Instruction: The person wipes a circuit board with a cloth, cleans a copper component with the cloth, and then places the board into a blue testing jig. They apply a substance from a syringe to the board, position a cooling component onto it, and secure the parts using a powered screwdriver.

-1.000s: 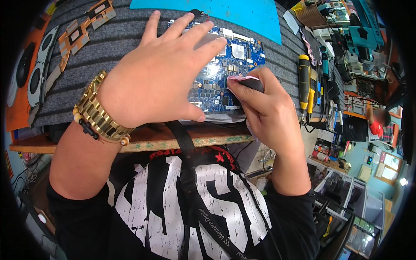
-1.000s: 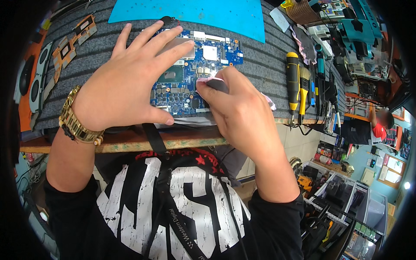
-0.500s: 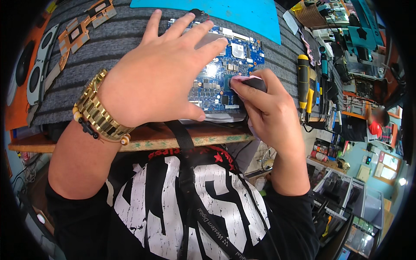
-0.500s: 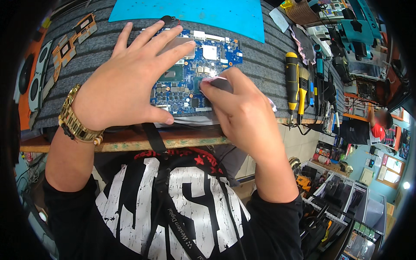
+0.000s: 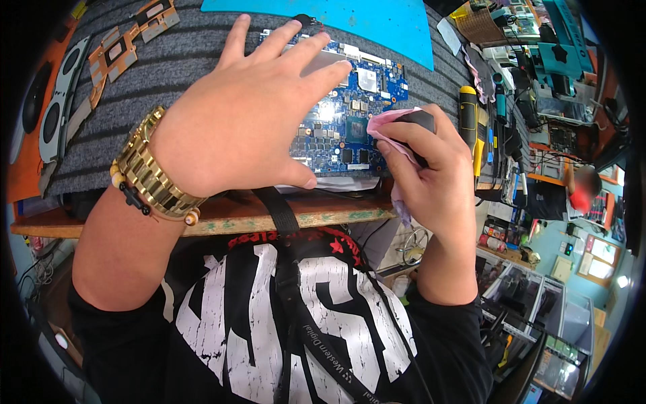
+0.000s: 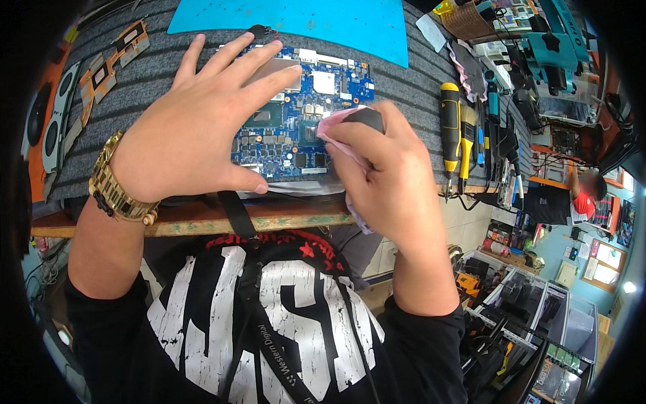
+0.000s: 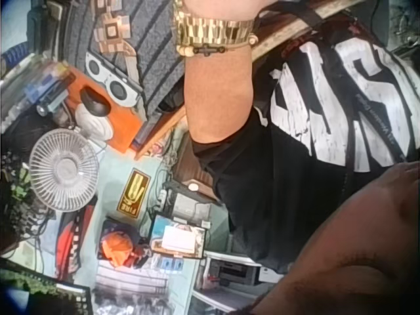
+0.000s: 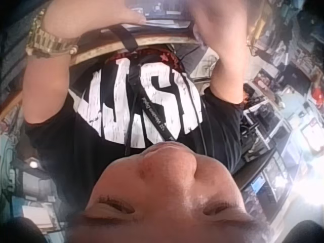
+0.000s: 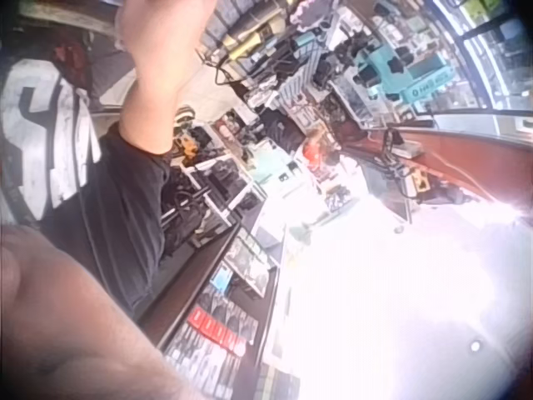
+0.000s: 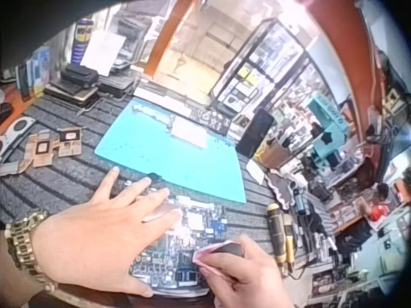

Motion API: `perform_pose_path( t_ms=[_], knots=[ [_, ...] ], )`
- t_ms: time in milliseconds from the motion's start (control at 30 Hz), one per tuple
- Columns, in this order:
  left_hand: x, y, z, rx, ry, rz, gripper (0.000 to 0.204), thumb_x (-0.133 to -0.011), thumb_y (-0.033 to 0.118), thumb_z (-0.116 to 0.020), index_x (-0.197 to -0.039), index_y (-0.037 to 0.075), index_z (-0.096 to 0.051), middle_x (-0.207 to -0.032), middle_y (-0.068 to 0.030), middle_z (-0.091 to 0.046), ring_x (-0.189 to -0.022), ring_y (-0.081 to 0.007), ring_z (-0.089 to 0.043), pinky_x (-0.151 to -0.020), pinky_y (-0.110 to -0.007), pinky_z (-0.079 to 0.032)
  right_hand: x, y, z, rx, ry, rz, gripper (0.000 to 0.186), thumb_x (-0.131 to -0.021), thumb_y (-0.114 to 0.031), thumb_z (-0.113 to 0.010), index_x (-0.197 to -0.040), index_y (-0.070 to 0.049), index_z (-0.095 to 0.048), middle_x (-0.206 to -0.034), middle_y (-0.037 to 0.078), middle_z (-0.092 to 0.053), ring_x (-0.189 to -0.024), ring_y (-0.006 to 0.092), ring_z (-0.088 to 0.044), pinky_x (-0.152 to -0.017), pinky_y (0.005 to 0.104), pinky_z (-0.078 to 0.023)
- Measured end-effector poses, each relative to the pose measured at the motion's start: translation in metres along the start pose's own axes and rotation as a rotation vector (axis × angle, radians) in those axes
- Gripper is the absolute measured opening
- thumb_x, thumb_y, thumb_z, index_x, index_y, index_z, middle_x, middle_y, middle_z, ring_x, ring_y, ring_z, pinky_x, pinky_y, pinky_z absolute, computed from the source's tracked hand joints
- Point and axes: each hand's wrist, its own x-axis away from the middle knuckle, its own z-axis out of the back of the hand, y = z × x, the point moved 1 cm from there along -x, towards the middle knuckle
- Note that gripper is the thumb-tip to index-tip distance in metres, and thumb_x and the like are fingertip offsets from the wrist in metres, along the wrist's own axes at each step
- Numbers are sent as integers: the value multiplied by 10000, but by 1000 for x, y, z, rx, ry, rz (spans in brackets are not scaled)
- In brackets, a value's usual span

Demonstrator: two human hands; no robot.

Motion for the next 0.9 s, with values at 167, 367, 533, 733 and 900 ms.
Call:
perform_pose_path(
  t_ms=[167,367,533,733,900],
  knots=[
    [0,2,6,22,-12,-28,1282,-665,431,-1126,-1774,173,-536,-1858,-192,-476,-1768,-479,-349,-1432,-762,-218,-7,-12,-12,-3,23,-54,237,-942,19,-871,-1176,-14,-882,-1125,165,-801,-988,322,-793,-855,403,-619],
    [1,0,3,23,11,-32,1270,-682,427,-1121,-1778,167,-535,-1852,-203,-482,-1766,-481,-352,-1433,-762,-209,-8,-12,-16,16,-44,-95,263,-940,-26,-847,-1201,-33,-878,-1144,231,-732,-960,462,-788,-830,494,-640],
    [3,0,2,30,16,-27,1243,-696,432,-1113,-1772,164,-552,-1847,-208,-490,-1764,-481,-355,-1433,-762,-207,-8,-10,-15,25,-67,-84,275,-938,-25,-840,-1211,-31,-876,-1140,231,-737,-940,457,-790,-824,497,-642],
    [2,-1,1,36,28,-27,1215,-709,441,-1106,-1759,154,-565,-1841,-210,-497,-1766,-472,-355,-1438,-760,-187,-11,-13,-14,22,-75,-72,273,-950,-26,-827,-1219,-28,-874,-1126,224,-746,-930,452,-791,-830,488,-642],
    [2,-1,2,40,37,-30,1192,-722,442,-1102,-1748,146,-572,-1833,-213,-505,-1770,-459,-351,-1444,-756,-165,-13,-13,-16,6,-75,-62,261,-964,-11,-805,-1215,-33,-871,-1118,215,-750,-927,447,-790,-832,487,-642]
  ],
)
